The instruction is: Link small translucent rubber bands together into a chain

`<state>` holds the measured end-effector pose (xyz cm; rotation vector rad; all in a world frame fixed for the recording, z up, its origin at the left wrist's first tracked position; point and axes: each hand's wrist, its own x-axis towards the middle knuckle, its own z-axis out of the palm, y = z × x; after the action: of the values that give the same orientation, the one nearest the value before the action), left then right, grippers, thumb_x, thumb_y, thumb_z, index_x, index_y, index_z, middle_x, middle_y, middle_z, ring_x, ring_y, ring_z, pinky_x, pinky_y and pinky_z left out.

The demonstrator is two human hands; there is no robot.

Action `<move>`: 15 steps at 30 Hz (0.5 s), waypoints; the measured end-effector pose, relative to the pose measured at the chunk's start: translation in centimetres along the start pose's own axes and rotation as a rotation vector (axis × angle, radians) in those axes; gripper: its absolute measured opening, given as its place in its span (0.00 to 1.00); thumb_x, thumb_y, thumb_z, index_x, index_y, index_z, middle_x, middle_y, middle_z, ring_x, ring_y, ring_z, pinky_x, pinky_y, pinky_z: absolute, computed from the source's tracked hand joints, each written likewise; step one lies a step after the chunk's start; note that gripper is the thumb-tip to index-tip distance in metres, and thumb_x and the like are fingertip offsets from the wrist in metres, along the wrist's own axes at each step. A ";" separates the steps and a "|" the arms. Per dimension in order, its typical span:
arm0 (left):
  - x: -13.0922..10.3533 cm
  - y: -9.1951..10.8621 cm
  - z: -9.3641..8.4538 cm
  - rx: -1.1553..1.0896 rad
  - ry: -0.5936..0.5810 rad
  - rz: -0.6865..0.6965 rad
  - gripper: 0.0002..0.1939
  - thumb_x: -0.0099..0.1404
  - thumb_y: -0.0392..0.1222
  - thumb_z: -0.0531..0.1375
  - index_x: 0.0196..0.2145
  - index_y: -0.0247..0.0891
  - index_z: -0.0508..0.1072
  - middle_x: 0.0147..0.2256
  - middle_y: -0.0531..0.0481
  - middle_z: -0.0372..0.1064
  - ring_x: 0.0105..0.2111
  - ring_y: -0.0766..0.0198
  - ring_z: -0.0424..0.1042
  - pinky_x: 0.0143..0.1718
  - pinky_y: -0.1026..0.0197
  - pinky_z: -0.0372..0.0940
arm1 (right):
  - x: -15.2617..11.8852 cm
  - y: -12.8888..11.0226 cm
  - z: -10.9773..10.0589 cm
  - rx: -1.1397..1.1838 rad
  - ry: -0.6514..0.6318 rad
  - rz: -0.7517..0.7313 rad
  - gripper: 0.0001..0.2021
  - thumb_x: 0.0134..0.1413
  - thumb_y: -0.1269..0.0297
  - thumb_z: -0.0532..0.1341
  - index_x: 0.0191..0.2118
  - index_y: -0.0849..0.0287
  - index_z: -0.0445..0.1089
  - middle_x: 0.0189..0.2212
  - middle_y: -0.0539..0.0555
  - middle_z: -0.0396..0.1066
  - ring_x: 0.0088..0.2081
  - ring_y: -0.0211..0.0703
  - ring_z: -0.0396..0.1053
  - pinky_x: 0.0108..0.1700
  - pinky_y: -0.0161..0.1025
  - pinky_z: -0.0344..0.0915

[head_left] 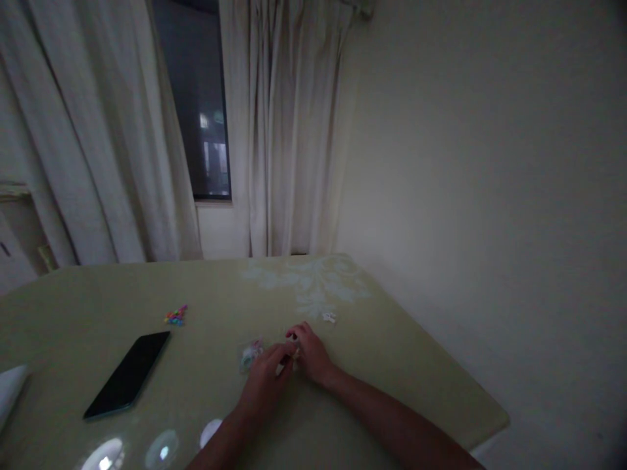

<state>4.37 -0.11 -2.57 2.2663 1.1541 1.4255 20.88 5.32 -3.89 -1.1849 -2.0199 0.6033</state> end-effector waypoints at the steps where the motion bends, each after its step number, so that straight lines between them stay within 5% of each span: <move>1: 0.0 -0.1 0.0 0.006 0.000 0.016 0.12 0.68 0.33 0.56 0.41 0.43 0.78 0.36 0.49 0.81 0.33 0.62 0.80 0.38 0.63 0.74 | 0.6 0.1 0.3 -0.054 -0.016 0.001 0.12 0.64 0.62 0.63 0.51 0.56 0.72 0.48 0.56 0.67 0.45 0.45 0.70 0.48 0.38 0.65; 4: 0.1 -0.5 -0.1 0.038 0.005 0.059 0.14 0.69 0.32 0.56 0.43 0.44 0.79 0.39 0.48 0.83 0.36 0.60 0.82 0.42 0.60 0.75 | 2.2 0.5 1.1 -0.170 -0.029 0.053 0.15 0.63 0.65 0.64 0.54 0.53 0.72 0.51 0.55 0.67 0.48 0.45 0.70 0.50 0.38 0.65; 8: 0.1 -1.1 -0.2 0.070 0.035 0.099 0.16 0.72 0.34 0.54 0.47 0.44 0.81 0.42 0.45 0.83 0.42 0.57 0.83 0.45 0.57 0.76 | 3.3 0.7 1.9 -0.230 -0.047 0.134 0.07 0.64 0.65 0.62 0.45 0.55 0.75 0.49 0.54 0.68 0.43 0.43 0.71 0.46 0.36 0.65; 15: 0.2 -2.1 -0.5 0.079 0.032 0.038 0.16 0.75 0.43 0.54 0.43 0.44 0.83 0.41 0.44 0.84 0.40 0.56 0.83 0.47 0.55 0.76 | 2.2 0.4 2.0 -0.190 -0.004 0.169 0.04 0.64 0.69 0.60 0.39 0.59 0.72 0.45 0.57 0.68 0.42 0.43 0.68 0.46 0.38 0.64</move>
<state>3.00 1.28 -3.37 2.3382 1.2037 1.4598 18.83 7.39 -4.66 -1.4797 -2.0286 0.5023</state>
